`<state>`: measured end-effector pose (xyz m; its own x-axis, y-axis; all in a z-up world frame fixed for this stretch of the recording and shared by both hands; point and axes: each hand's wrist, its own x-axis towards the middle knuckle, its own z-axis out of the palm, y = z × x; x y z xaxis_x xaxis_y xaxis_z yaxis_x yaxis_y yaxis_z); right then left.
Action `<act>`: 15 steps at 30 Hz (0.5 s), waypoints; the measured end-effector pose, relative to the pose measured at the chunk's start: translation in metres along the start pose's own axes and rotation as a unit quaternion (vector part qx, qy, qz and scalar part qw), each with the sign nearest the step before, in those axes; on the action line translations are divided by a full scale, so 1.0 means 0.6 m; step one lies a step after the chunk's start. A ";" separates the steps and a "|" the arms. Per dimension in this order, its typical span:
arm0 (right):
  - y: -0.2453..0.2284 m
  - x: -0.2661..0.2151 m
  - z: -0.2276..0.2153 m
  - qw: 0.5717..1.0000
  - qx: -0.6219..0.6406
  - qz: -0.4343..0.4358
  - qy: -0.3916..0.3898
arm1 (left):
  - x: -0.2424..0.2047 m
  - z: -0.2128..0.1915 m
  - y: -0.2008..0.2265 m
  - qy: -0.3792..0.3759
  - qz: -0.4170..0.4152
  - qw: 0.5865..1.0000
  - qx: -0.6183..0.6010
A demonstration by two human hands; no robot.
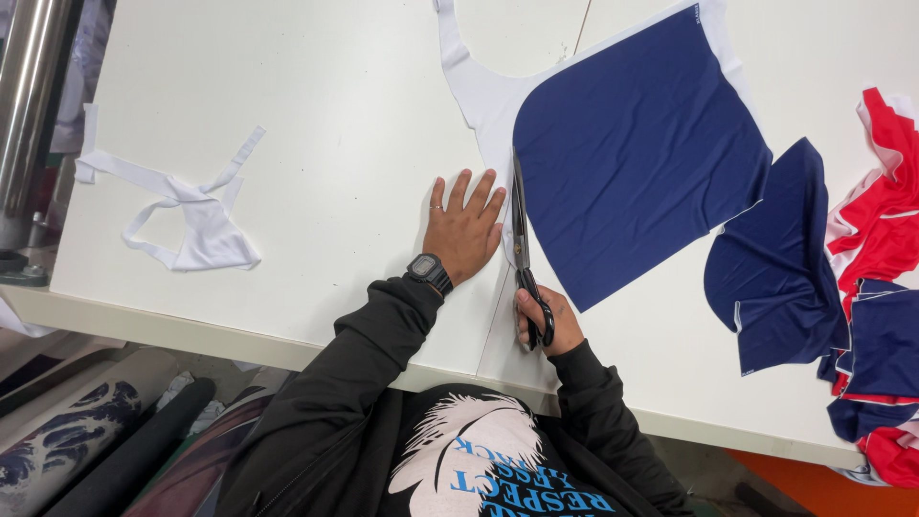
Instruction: The person uses shears to cut a blue fabric piece on a white table, following a white paper pattern. They trim the edges and separate the fabric into two pieces, then continue cutting along the pattern lines.
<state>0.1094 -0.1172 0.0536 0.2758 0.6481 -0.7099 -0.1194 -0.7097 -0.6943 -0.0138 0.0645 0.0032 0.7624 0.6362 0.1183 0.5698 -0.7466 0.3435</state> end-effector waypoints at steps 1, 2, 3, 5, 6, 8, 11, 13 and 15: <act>-0.002 0.001 -0.001 1.000 -0.001 -0.005 -0.001 | 0.001 0.001 0.000 0.001 0.001 1.000 -0.001; -0.004 0.001 -0.002 1.000 0.000 -0.010 -0.002 | 0.002 0.002 0.002 0.001 0.001 1.000 -0.001; -0.004 0.002 -0.001 1.000 0.001 -0.015 -0.002 | 0.002 0.002 0.003 0.002 0.001 1.000 -0.001; -0.005 0.004 0.002 1.000 -0.020 -0.004 0.005 | -0.001 0.001 0.003 0.001 -0.001 1.000 -0.007; -0.005 0.004 0.004 1.000 -0.029 -0.001 0.011 | -0.002 -0.001 0.004 0.001 -0.001 1.000 -0.011; -0.004 0.004 0.008 1.000 -0.012 0.011 0.007 | 0.000 -0.006 0.006 -0.001 -0.005 1.000 -0.021; -0.006 0.001 0.010 1.000 -0.003 -0.009 0.005 | 0.021 -0.015 -0.004 0.017 0.001 0.999 -0.033; -0.008 -0.001 0.010 1.000 0.001 -0.019 0.005 | 0.044 -0.018 -0.022 0.053 0.024 0.998 -0.039; -0.009 -0.004 0.016 1.000 0.011 -0.014 0.008 | 0.066 -0.020 -0.048 0.044 0.053 0.998 -0.008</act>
<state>0.1001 -0.1122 0.0582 0.2940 0.6634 -0.6881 -0.1329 -0.6846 -0.7167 -0.0039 0.1134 0.0089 0.7873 0.5697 0.2358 0.4826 -0.8074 0.3395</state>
